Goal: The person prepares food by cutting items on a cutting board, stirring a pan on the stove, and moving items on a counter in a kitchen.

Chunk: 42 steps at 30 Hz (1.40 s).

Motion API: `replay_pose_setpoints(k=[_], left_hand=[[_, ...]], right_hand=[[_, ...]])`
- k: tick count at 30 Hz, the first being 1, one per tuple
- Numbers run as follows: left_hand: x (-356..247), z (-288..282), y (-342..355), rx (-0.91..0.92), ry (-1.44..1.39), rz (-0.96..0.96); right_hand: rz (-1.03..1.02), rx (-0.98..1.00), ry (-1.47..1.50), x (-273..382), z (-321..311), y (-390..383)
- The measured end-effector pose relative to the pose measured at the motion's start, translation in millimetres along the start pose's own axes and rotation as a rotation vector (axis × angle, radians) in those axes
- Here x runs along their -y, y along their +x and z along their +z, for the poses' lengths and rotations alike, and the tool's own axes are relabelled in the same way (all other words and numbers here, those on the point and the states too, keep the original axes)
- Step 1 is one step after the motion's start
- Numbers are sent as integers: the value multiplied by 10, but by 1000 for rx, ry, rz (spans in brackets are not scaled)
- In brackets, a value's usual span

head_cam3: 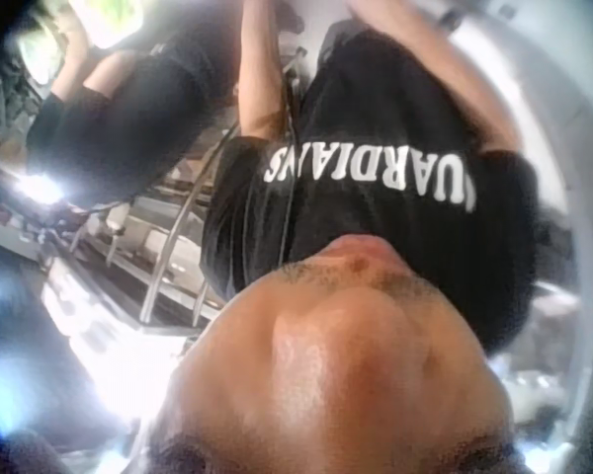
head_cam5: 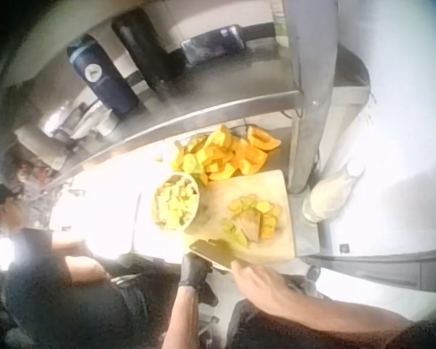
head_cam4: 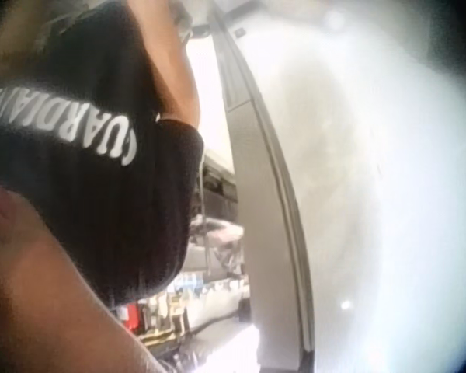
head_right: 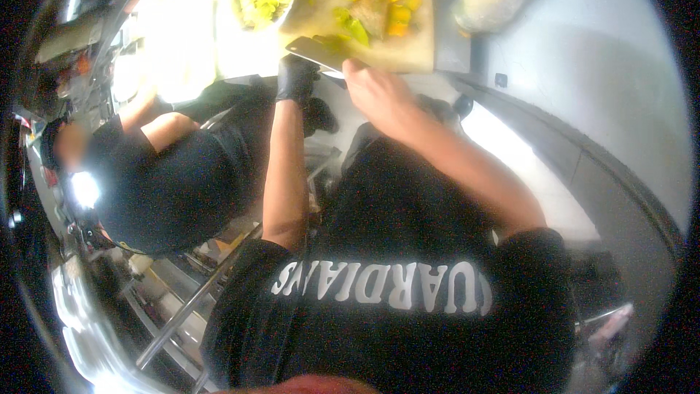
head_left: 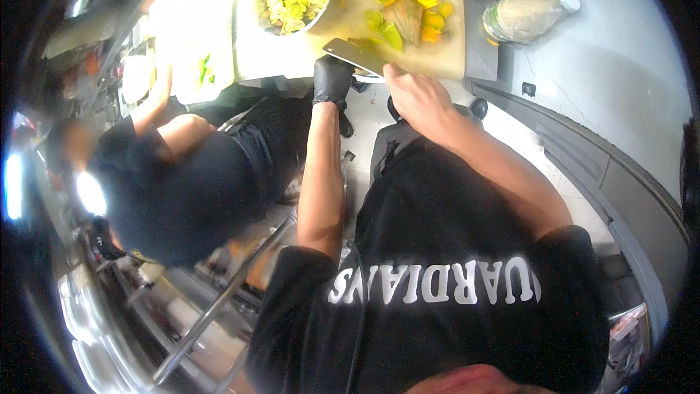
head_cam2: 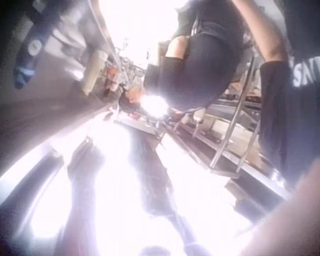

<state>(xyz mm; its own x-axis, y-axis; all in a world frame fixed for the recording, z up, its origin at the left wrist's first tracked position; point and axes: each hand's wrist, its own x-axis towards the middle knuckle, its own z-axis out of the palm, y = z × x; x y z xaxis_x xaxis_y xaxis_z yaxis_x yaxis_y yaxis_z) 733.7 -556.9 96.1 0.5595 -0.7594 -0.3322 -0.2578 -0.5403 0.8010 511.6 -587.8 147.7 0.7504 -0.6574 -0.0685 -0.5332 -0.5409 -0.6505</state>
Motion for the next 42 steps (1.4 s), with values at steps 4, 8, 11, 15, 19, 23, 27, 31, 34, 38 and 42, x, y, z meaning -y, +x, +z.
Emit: replay_pose_setpoints(k=[4,8,11,15,19,23,27,31,34,38,42], left_hand=[[-144,39,-49,37,90,77],[-37,-49,-66,19,124,43],[142,-41,-184,15,47,75],[26,74,-381,79,13,9],[193,172,-445,52,-78,-13],[507,210,-381,60,-252,-76],[807,197,-302,-3,60,135],[451,303,-418,-55,-43,66],[487,313,-409,-7,-111,-22],[596,498,-299,-119,-88,238],[691,527,-243,-160,77,303]], right_hand=[[-56,-61,12,-115,91,304],[-104,-102,-13,-99,166,360],[-76,-39,-68,88,166,269],[0,63,-176,117,132,178],[-177,-41,-211,-38,259,233],[-95,37,-221,-82,342,418],[-113,65,-343,89,446,438],[-69,39,-407,66,449,377],[-31,101,-382,111,414,377],[-52,86,-325,43,437,355],[-108,82,-327,50,257,327]])
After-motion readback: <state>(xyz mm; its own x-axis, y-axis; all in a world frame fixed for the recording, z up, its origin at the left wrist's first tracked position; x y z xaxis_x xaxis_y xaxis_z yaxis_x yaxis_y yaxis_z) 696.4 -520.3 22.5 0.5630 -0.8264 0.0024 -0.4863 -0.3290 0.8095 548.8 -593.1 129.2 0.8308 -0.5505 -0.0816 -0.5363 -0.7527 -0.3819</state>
